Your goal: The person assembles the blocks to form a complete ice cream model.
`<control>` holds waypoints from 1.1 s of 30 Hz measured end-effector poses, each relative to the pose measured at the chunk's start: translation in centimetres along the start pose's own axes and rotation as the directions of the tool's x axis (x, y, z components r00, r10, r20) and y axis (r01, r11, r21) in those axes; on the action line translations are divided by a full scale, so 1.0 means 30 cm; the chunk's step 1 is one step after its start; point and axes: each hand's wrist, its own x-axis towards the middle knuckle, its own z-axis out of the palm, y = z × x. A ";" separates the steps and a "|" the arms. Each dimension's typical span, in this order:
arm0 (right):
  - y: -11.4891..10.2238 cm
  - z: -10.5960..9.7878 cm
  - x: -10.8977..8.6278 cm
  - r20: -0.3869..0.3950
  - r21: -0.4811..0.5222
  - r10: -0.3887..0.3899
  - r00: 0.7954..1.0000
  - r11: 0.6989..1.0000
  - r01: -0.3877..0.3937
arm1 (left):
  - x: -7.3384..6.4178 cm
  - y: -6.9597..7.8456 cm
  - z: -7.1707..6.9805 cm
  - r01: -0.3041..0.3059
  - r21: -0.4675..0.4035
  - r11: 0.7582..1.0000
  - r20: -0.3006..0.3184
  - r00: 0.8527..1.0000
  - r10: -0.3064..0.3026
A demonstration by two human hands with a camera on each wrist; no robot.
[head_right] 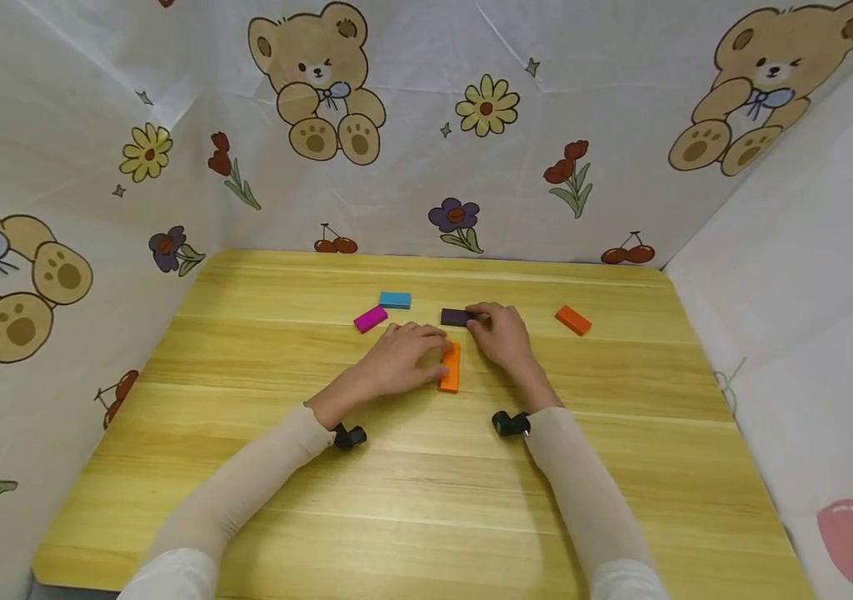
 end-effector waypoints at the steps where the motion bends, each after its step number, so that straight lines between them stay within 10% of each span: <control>1: -0.001 0.001 0.000 0.001 0.001 0.000 1.000 1.000 0.000 | 0.012 -0.009 -0.008 0.005 -0.017 1.000 -0.020 1.000 -0.005; 7: -0.006 0.006 0.000 0.004 0.006 -0.010 1.000 1.000 0.010 | 0.085 -0.079 -0.024 0.045 -0.116 0.992 -0.128 0.990 -0.060; 19: 0.000 0.000 -0.006 -0.006 0.011 -0.011 1.000 1.000 0.011 | 0.210 -0.116 0.025 0.137 -0.209 0.968 -0.097 0.982 -0.160; 33: 0.004 -0.003 -0.002 -0.004 0.001 -0.009 1.000 1.000 0.009 | 0.237 -0.119 0.042 0.168 -0.236 0.957 -0.116 0.973 -0.199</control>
